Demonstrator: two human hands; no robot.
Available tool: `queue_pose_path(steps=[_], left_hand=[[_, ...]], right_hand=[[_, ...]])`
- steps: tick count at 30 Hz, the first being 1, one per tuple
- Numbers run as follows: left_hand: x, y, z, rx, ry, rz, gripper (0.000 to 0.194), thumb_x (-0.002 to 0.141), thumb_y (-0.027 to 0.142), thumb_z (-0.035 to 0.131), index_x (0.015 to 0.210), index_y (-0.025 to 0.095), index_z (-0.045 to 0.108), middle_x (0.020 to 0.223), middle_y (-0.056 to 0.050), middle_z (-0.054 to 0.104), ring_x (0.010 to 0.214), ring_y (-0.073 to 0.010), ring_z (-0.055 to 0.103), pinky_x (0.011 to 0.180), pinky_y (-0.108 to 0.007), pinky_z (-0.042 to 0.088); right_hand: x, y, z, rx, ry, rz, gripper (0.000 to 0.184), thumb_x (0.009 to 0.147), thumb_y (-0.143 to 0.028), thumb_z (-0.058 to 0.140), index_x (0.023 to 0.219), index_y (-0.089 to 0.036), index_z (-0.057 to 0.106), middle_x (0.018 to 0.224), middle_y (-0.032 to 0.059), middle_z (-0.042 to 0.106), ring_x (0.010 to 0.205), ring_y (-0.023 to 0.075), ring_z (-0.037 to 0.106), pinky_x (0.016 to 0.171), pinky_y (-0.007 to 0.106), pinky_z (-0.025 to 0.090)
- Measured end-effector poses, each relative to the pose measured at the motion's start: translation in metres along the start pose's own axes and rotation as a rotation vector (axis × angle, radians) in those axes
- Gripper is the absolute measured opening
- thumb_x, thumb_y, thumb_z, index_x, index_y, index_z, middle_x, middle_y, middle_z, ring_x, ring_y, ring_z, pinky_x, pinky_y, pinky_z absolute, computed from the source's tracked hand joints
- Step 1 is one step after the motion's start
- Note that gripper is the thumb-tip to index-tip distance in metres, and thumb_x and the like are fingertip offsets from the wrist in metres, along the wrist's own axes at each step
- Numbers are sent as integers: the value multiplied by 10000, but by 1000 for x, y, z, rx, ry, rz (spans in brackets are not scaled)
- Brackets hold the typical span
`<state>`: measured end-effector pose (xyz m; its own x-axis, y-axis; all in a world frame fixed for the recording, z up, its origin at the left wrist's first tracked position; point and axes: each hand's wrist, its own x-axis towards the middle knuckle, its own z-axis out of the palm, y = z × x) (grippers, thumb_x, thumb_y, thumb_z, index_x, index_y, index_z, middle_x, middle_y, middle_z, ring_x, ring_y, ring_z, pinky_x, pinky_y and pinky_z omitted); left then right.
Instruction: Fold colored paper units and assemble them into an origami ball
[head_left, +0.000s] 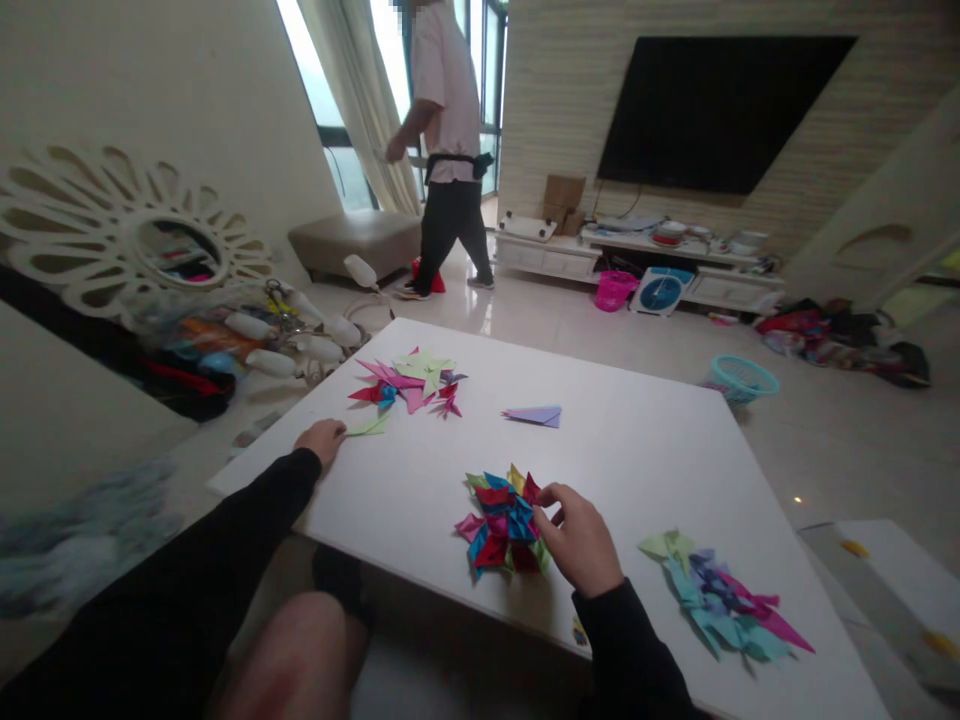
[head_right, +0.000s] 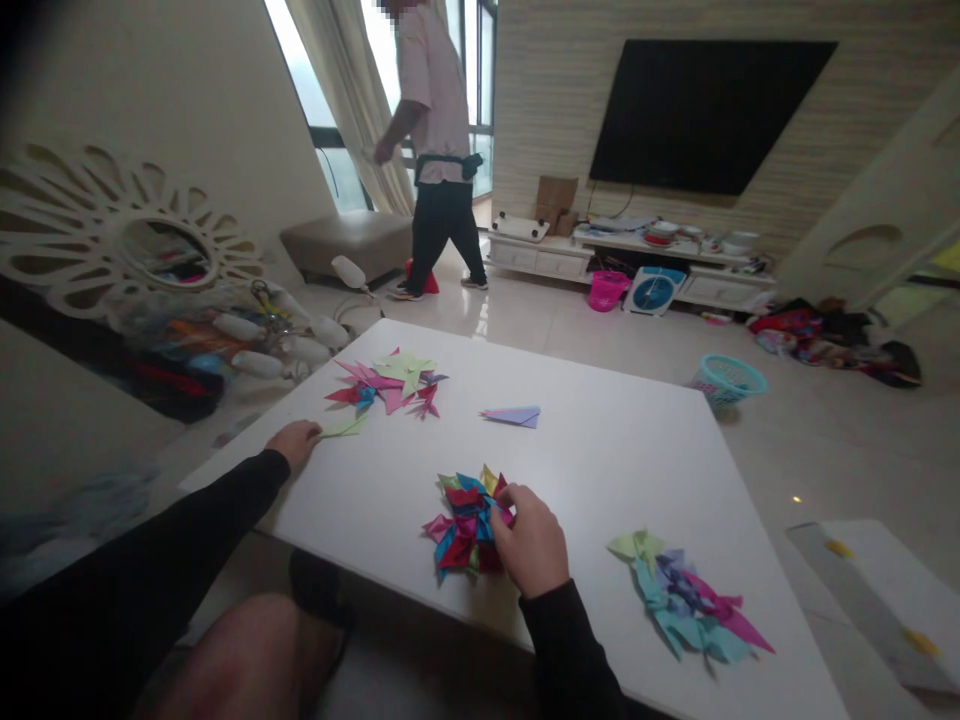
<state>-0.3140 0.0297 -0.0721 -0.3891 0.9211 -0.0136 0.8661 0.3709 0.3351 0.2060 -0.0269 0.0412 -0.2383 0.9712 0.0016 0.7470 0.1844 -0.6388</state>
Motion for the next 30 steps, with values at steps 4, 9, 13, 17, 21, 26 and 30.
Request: queue_pose_path(steps=[4,9,13,17,21,26,30], left_hand=[[-6,-8,-6,-69,-43,-27,81,750,225,610,749,170,669,923,-129,732,1010,-295,659,975,-361,473],[-20,-1,-19,-191,-11,-137,59,699,206,614,644,188,602,743,-89,695,926,-301,662,907,-365,495],[-29,31,-32,-364,60,-237,102,728,173,596,668,192,515,684,-61,650,834,-274,675,816,-360,524],[-43,93,-33,-663,13,-228,89,872,212,555,830,187,481,817,-78,701,700,-195,679,693,-329,561],[-82,182,-19,-943,-143,-94,197,901,324,639,888,177,510,988,-124,748,770,-170,714,748,-318,594],[-159,286,9,-1448,-485,-20,419,729,451,854,859,155,587,865,-86,737,744,-159,701,730,-290,575],[-192,318,22,-1573,-614,-9,440,669,424,912,869,139,643,827,-60,726,737,-142,688,710,-249,551]], right_hand=[[-2,-6,-3,18,8,4,102,878,-280,567,899,-228,651,967,36,710,762,186,643,713,301,441],[-5,-9,-9,26,9,11,80,874,-252,577,890,-229,652,974,32,711,763,182,642,703,293,433],[-6,-5,-11,16,25,2,67,875,-253,582,886,-232,645,946,19,706,741,172,638,703,288,423],[-5,-3,-11,29,30,0,70,874,-264,588,886,-235,651,939,12,707,732,168,641,701,286,426],[-2,-3,-10,52,39,-10,97,884,-287,589,877,-225,662,927,23,715,726,170,645,694,288,438],[6,-3,-6,176,63,-10,233,931,-395,579,850,-209,694,867,46,739,710,178,651,693,291,467],[10,-1,1,317,83,-2,332,945,-476,579,828,-189,698,820,61,747,724,186,666,697,287,483]])
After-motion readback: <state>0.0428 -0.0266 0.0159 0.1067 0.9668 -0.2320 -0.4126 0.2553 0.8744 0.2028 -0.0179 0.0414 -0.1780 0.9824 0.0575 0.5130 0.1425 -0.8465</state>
